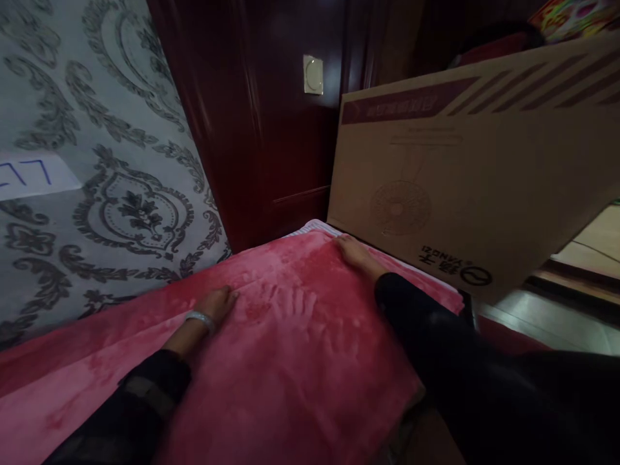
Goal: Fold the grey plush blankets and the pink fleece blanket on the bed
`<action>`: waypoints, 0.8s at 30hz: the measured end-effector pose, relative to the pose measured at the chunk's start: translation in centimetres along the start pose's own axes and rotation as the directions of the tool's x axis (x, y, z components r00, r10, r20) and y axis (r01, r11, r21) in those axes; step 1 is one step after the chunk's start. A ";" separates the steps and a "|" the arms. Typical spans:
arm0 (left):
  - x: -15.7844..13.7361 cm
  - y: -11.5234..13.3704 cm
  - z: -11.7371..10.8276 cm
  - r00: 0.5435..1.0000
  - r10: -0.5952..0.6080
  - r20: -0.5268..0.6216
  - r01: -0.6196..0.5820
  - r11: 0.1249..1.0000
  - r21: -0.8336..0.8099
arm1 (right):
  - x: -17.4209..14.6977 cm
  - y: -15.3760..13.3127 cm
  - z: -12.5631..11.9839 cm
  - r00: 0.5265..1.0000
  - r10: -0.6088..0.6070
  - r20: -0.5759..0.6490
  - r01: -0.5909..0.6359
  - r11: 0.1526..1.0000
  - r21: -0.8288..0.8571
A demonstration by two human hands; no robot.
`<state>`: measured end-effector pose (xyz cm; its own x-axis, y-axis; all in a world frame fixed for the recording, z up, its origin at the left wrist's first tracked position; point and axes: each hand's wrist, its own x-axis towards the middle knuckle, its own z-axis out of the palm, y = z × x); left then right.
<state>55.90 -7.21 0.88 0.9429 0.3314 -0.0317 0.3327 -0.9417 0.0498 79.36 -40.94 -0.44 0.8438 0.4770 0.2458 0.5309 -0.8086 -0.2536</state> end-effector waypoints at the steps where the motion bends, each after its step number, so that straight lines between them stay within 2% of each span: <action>1: -0.1 -0.1 0.3 1.000 -0.017 -0.003 0.017 1.000 -0.006 | 1.0 0.2 0.3 1.000 -0.004 0.014 0.004 1.000 -0.001; 4: -0.4 -0.1 1.0 0.999 -0.037 -0.024 0.037 0.999 0.014 | 3.2 1.0 1.6 0.999 0.002 0.053 -0.001 1.000 -0.020; 7: -0.5 -0.2 1.1 0.998 -0.049 -0.045 0.049 0.999 -0.014 | 4.6 1.9 2.7 0.994 -0.015 0.108 0.027 0.994 -0.110; 10: -0.4 -0.7 1.0 0.998 -0.067 -0.018 0.066 0.997 -0.051 | 4.9 2.7 3.0 0.992 -0.004 0.123 0.035 0.967 -0.252; 13: -0.6 -0.7 1.0 0.999 -0.045 0.019 0.046 0.999 -0.022 | 4.3 2.8 2.5 0.994 0.012 0.110 0.024 0.947 -0.320; 16: -1.1 -0.5 0.5 0.999 -0.034 -0.029 0.035 0.999 0.019 | 3.8 2.5 1.5 0.998 0.016 0.053 0.003 0.942 -0.335; 20: -1.0 -1.0 -1.8 0.987 -0.019 -0.159 0.032 0.996 0.079 | 5.0 1.8 -0.1 0.991 -0.019 -0.132 -0.027 0.940 -0.339; 22: -0.3 -1.6 -2.7 0.979 -0.025 -0.203 0.045 0.995 0.094 | 6.2 1.3 -0.1 0.983 -0.044 -0.177 -0.018 0.941 -0.339; 24: 0.7 -2.3 -2.6 0.981 -0.034 -0.190 0.049 0.996 0.074 | 7.3 0.9 0.8 0.985 -0.044 -0.169 -0.016 0.942 -0.335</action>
<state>55.86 -4.64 3.37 0.9165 0.3681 0.1566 0.3763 -0.9261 -0.0256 86.06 -37.96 0.35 0.7947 0.4468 0.4108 0.4608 -0.8847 0.0708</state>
